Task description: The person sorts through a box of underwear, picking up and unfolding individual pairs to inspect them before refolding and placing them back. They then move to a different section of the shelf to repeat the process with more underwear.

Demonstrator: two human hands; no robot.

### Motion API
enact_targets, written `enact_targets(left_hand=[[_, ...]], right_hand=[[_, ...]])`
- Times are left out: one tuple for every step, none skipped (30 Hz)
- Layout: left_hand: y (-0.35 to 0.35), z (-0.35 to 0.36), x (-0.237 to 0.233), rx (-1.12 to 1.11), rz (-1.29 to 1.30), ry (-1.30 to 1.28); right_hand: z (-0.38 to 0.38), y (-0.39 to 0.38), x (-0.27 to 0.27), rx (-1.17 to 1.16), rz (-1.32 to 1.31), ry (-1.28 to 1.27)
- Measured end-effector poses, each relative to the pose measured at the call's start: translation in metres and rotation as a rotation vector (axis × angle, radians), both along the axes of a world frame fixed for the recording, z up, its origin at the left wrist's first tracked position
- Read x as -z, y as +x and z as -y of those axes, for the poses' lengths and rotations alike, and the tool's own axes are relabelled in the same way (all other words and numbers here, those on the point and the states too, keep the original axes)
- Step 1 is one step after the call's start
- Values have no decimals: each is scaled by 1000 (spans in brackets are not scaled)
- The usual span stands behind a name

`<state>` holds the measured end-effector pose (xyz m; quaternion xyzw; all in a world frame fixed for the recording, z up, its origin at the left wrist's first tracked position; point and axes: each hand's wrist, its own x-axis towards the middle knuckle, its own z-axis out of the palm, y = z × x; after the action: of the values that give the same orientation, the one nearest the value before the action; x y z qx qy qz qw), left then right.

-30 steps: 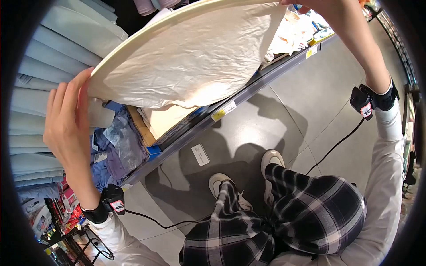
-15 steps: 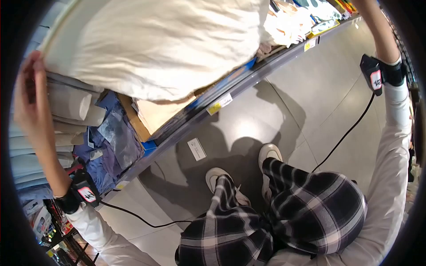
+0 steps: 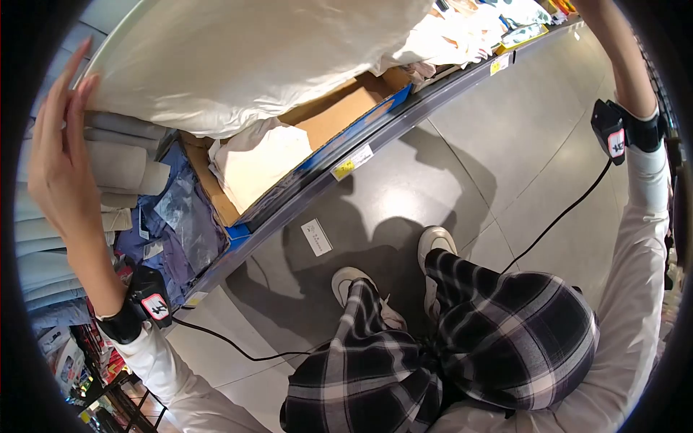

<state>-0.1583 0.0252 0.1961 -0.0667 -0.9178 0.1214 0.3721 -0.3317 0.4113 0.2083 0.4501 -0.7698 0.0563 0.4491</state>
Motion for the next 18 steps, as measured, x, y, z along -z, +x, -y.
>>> enact_targets(left_hand=[[0, 3, 1, 17, 9, -93], [0, 3, 1, 34, 18, -185], [1, 1, 4, 33, 18, -184], [4, -12, 6, -18, -11, -171], [6, -23, 9, -69, -39, -159], [9, -31, 10, -71, -41, -157], [11, -38, 12, -179, 21, -113], [8, -39, 14, -292, 95, -65], [9, -39, 18, -222, 60, -17], [8, -39, 20, -224, 55, -20], [5, -38, 22, -115, 42, 48], [3, -37, 23, -4, 29, 114], [4, -40, 25, -6, 23, 110], [4, -46, 27, -47, 14, 197], [4, -52, 30, -86, 0, 285], [2, -56, 34, -86, -14, 281], [-1, -60, 39, -68, -121, 173], [-4, -66, 43, -52, -236, 61]], right_hand=[[-2, -3, 2, -1, 0, 0], [-5, -5, 4, -78, 38, -39], [-5, -6, 5, -156, 75, -78], [-5, -3, 5, -157, 74, -76], [-4, 2, 5, -201, 74, -58], [-2, 8, 6, -247, 75, -40], [0, 14, 12, -199, 208, -144], [3, 9, 8, -206, 219, -139], [2, 10, 2, -290, 46, 44], [-1, 10, -2, -369, -128, 226], [-3, 3, 7, -249, 370, 49], [-2, -1, 17, -252, 365, 48], [0, -5, 27, -262, 519, -110], [1, -7, 35, -273, 670, -270], [0, -4, 38, -280, 669, -298], [4, 5, 39, -278, 673, -315], [9, 10, 41, -278, 670, -333], [-7, -18, 68, -460, 570, -506]])
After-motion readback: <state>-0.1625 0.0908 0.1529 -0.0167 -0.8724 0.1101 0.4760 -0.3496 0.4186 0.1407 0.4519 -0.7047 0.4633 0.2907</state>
